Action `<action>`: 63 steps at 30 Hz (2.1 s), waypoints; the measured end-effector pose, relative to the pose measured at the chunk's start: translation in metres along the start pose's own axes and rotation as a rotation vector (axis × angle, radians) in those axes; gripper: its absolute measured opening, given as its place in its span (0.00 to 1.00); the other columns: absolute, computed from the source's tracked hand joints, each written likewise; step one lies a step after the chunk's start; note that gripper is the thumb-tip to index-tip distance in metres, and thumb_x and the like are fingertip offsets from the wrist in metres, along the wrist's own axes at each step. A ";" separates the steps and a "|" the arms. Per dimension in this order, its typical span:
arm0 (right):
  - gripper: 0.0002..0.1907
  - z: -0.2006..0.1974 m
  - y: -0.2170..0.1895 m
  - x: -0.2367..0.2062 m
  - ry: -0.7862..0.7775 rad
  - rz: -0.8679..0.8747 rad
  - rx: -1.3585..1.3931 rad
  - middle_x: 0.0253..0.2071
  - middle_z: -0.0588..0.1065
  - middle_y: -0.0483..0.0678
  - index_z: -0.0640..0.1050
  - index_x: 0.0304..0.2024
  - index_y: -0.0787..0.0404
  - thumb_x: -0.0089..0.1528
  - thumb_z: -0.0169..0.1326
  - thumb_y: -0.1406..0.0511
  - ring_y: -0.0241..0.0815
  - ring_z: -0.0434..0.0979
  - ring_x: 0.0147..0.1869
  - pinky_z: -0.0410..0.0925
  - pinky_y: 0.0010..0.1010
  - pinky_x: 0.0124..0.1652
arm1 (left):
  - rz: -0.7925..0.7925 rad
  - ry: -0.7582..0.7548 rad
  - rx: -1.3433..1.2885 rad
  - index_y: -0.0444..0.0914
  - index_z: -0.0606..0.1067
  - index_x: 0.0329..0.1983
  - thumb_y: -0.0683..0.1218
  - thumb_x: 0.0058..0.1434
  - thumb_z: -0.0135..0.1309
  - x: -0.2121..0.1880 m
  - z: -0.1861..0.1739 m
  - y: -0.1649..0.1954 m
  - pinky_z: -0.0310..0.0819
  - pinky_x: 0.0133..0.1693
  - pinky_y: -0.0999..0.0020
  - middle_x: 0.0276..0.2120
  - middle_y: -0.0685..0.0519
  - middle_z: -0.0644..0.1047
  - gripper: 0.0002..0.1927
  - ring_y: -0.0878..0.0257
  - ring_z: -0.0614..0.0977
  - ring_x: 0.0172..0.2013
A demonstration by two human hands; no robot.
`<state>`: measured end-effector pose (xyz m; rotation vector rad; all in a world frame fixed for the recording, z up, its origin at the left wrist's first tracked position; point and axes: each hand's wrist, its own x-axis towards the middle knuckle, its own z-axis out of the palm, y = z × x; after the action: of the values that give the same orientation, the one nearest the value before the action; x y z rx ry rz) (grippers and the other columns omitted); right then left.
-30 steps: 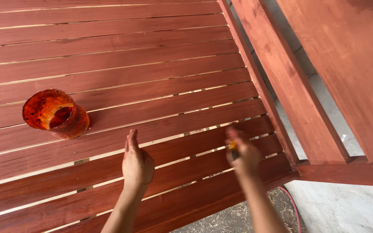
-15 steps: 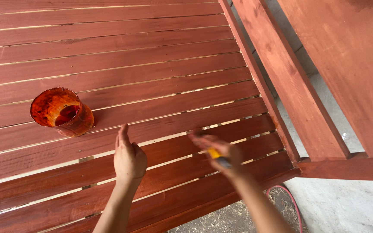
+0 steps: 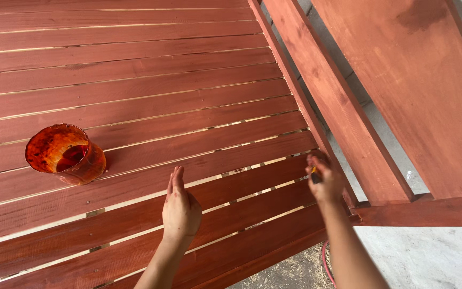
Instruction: The person applies reddish-brown paint to a wooden slatted bench using a small brush. They repeatedly dip the brush into a container of paint and stroke along the slats and frame, moving the container as needed to reach different sections.
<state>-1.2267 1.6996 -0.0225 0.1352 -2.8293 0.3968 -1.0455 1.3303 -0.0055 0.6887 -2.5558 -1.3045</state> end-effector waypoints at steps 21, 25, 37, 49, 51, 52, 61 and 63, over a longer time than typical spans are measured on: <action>0.20 0.019 0.021 -0.042 0.027 -0.317 0.248 0.49 0.82 0.48 0.81 0.57 0.48 0.62 0.61 0.68 0.40 0.84 0.48 0.76 0.30 0.47 | 0.147 -0.034 -0.086 0.35 0.56 0.70 0.33 0.57 0.42 -0.017 0.046 0.030 0.75 0.55 0.55 0.70 0.39 0.62 0.35 0.44 0.67 0.66; 0.20 0.003 0.054 -0.030 0.082 -0.115 0.389 0.46 0.82 0.50 0.80 0.57 0.54 0.61 0.62 0.68 0.39 0.83 0.45 0.76 0.31 0.43 | 0.268 0.025 -0.033 0.33 0.56 0.71 0.32 0.55 0.41 -0.021 0.056 0.030 0.73 0.58 0.55 0.69 0.39 0.64 0.36 0.44 0.65 0.69; 0.20 0.018 -0.122 -0.144 -0.269 -0.033 0.608 0.50 0.81 0.50 0.81 0.55 0.55 0.62 0.60 0.57 0.34 0.87 0.34 0.76 0.23 0.27 | 0.085 -0.034 -0.034 0.36 0.55 0.72 0.33 0.58 0.41 -0.015 0.044 0.017 0.76 0.54 0.55 0.70 0.37 0.61 0.36 0.45 0.66 0.67; 0.23 0.014 -0.056 -0.058 0.013 0.172 0.142 0.42 0.84 0.52 0.79 0.62 0.52 0.64 0.62 0.59 0.42 0.86 0.43 0.76 0.30 0.43 | -0.105 0.315 0.110 0.32 0.49 0.73 0.49 0.61 0.57 0.004 -0.021 -0.069 0.71 0.57 0.46 0.68 0.35 0.64 0.43 0.37 0.65 0.67; 0.19 0.032 -0.098 -0.075 0.110 -0.212 0.233 0.48 0.82 0.50 0.76 0.61 0.54 0.66 0.55 0.65 0.39 0.86 0.46 0.78 0.27 0.46 | -0.270 0.358 0.017 0.36 0.48 0.75 0.51 0.61 0.58 0.008 -0.045 -0.082 0.73 0.56 0.47 0.69 0.36 0.63 0.45 0.40 0.69 0.65; 0.18 0.034 -0.118 -0.082 0.157 -0.401 0.276 0.51 0.81 0.49 0.75 0.60 0.55 0.68 0.51 0.68 0.37 0.87 0.48 0.79 0.26 0.48 | -0.215 0.434 0.040 0.35 0.47 0.75 0.52 0.60 0.61 0.010 -0.058 -0.088 0.72 0.58 0.47 0.69 0.35 0.62 0.48 0.39 0.67 0.66; 0.23 0.059 -0.330 -0.205 0.052 -0.480 0.147 0.48 0.80 0.62 0.77 0.57 0.63 0.60 0.60 0.64 0.48 0.86 0.40 0.79 0.33 0.38 | -0.027 0.486 -0.103 0.35 0.50 0.75 0.50 0.35 0.80 0.066 -0.163 -0.143 0.67 0.62 0.46 0.67 0.36 0.63 0.68 0.41 0.66 0.66; 0.26 0.054 -0.360 -0.226 -0.020 -0.466 0.192 0.51 0.79 0.65 0.77 0.57 0.66 0.56 0.59 0.66 0.53 0.85 0.43 0.79 0.36 0.40 | -0.048 0.354 -0.233 0.38 0.54 0.73 0.48 0.31 0.79 0.079 -0.171 -0.150 0.72 0.60 0.50 0.63 0.42 0.69 0.66 0.46 0.72 0.62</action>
<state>-0.9783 1.3520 -0.0448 0.8194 -2.6555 0.5549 -1.0039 1.0937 -0.0278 0.8498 -2.0837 -1.3303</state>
